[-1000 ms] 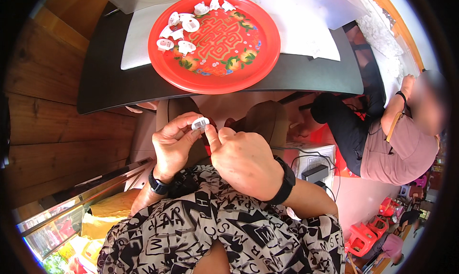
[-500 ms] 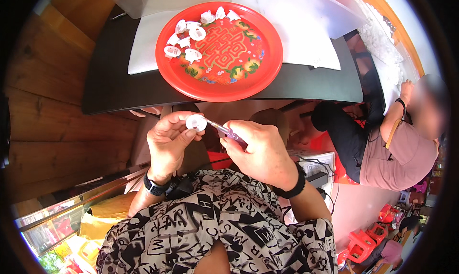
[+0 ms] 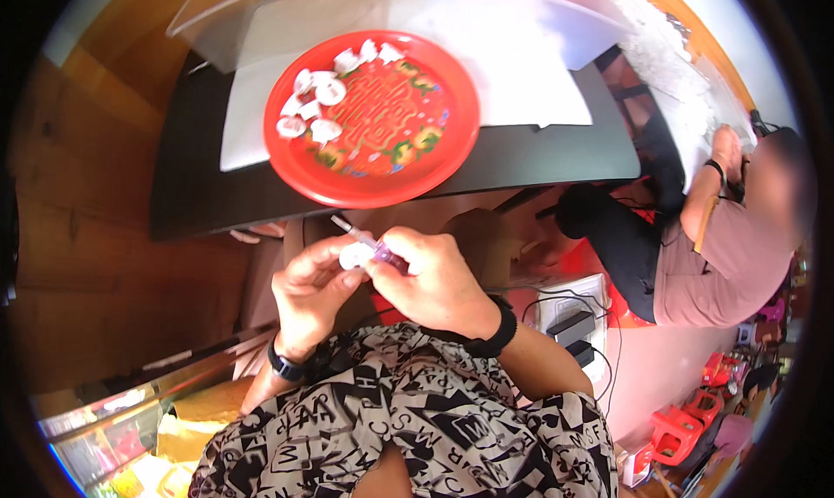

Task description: Manually assembling or inspecting small white plastic components at a workspace.

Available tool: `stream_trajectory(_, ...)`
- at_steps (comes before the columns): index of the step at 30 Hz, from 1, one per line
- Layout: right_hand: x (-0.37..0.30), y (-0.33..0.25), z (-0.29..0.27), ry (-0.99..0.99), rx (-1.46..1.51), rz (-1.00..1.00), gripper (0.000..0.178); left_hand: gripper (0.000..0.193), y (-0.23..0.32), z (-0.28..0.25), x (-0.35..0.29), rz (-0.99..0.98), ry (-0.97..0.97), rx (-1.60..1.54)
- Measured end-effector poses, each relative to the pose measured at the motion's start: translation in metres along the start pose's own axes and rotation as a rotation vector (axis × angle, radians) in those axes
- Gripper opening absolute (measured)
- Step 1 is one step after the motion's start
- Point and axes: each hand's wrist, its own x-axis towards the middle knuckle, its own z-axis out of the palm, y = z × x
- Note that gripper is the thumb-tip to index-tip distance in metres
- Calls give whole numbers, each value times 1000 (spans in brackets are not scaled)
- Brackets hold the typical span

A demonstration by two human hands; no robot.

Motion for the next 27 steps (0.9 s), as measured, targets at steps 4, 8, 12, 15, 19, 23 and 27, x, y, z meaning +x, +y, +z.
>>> stream_trajectory(4,13,-9,-29,-125,-114,-101,11,43,-4,-8,-3,7,4,-18)
stream_trajectory(8,68,-57,-103,115,83,220,15,42,-5,-17,-3,-32,49,-5)
stream_trajectory(12,124,-72,-161,488,89,-117,19,37,-4,-11,1,-60,79,10)
stream_trajectory(15,132,-54,-141,250,-337,-43,18,36,-9,-18,2,-63,111,3)
stream_trajectory(19,132,-34,-65,-144,-473,-74,16,35,-8,-28,4,-87,138,12)
stream_trajectory(23,145,-25,-31,-205,-806,-361,14,34,2,-25,3,-93,160,79)
stream_trajectory(27,163,-25,-12,-262,-768,-422,17,36,0,-32,-2,-75,134,89)
